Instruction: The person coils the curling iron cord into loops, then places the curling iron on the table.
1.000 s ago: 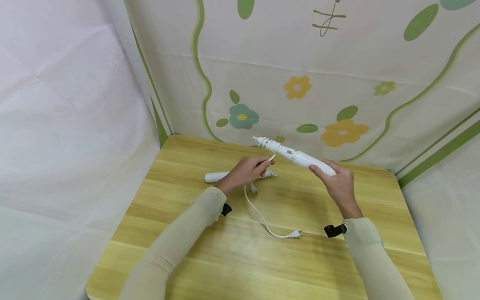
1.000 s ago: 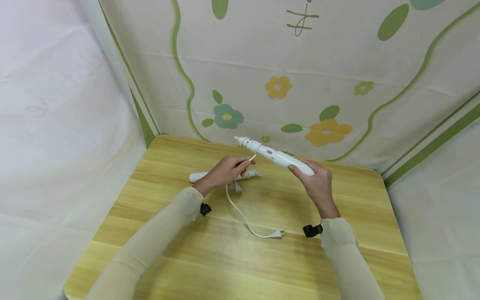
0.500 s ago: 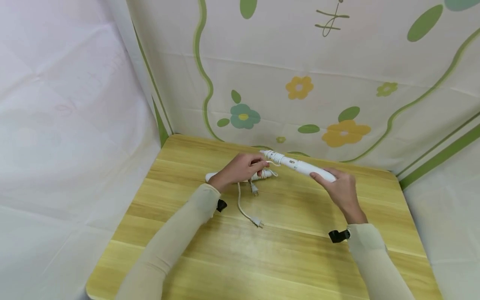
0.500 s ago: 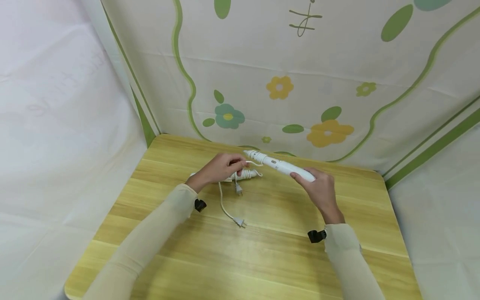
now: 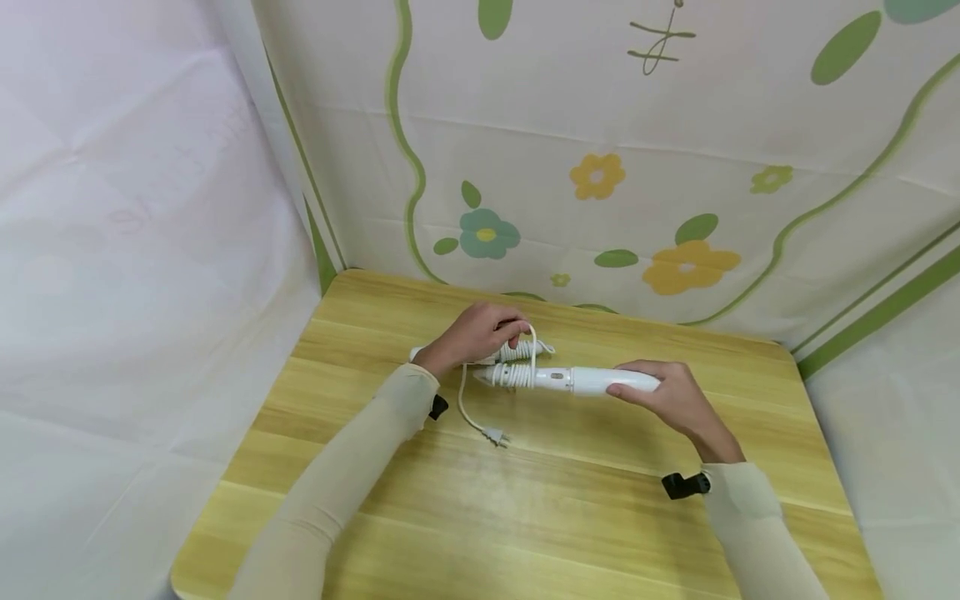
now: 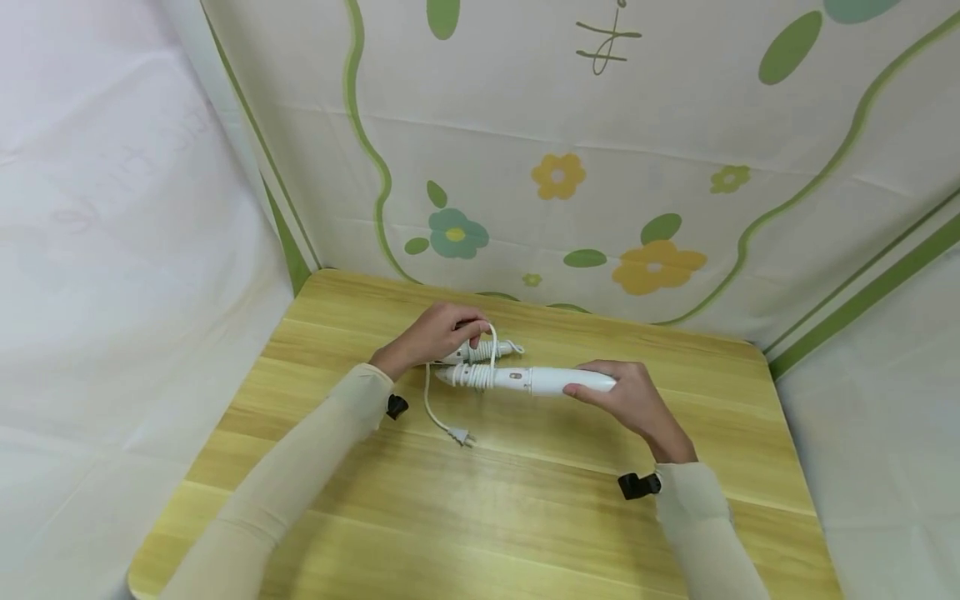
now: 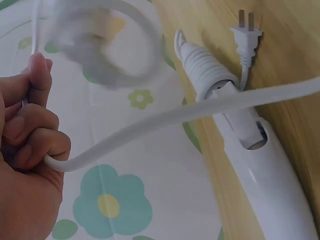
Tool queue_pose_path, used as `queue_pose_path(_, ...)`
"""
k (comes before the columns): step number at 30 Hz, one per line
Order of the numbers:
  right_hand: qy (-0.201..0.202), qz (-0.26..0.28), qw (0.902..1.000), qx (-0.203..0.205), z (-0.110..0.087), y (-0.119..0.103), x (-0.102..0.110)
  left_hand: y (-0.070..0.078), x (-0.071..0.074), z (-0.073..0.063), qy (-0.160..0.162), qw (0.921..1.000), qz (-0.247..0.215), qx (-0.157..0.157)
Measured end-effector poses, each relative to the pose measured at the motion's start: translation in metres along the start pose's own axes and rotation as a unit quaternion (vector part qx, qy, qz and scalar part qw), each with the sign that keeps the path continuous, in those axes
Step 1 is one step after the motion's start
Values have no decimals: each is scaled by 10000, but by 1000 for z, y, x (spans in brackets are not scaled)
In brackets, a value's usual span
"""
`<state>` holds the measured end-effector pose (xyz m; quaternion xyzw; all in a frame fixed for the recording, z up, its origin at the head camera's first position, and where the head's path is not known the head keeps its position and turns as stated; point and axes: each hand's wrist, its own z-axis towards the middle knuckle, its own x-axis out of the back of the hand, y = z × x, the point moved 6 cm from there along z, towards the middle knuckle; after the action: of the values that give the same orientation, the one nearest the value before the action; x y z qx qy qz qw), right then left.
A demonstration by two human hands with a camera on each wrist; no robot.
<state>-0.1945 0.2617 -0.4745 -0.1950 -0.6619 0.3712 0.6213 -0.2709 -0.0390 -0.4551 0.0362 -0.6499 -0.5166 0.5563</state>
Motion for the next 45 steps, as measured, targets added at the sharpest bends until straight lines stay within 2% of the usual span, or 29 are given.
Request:
queue_pose_path(3,-175,431,9989,-27,-3,-5,3,-4,-7,-2,-346,9989,-312,-42)
queue_pose_path(6,-51,760,9970,95,-4,-8,9,-10,-15,-5,-613,9941,-888,77)
queue_pose_path(8,180,939,9952,224,-5,-9,15,-13,-17,-6,-606,9903,-1245,85)
queue_pose_path(12,617,1226,9898,386,-6,-7,22,-10,-22,-6,-465,9893,-1346,-325)
queue_pose_path(14,803,1429,9859,329,-6,-6,24,-8,-27,-6,-491,9852,-1597,-390)
queue_pose_path(15,886,1502,9843,281,-6,-5,24,-7,-30,-7,-518,9822,-1759,-399)
queue_pose_path(17,1095,1593,9810,149,-5,-3,25,-5,-37,-7,-598,9745,-2150,-212)
queue_pose_path(19,1329,1547,9790,62,-4,-3,25,-3,-42,-8,-595,9708,-2324,-79)
queue_pose_path(24,1660,1114,9798,-76,-2,-2,23,4,-46,-13,-442,9805,-1915,11)
queue_pose_path(29,1719,985,9801,-102,-3,0,18,7,-44,-16,-280,9832,-1801,40)
queue_pose_path(34,1866,888,9783,-118,-3,1,16,7,-44,-17,-292,9844,-1735,91)
queue_pose_path(37,2038,739,9760,-233,-3,3,16,9,-45,-16,-330,9865,-1604,18)
queue_pose_path(41,2239,432,9729,-391,-3,6,16,13,-43,-17,-307,9920,-1210,-170)
queue_pose_path(45,2235,31,9734,-498,-2,13,15,16,-38,-20,-261,9951,-934,-192)
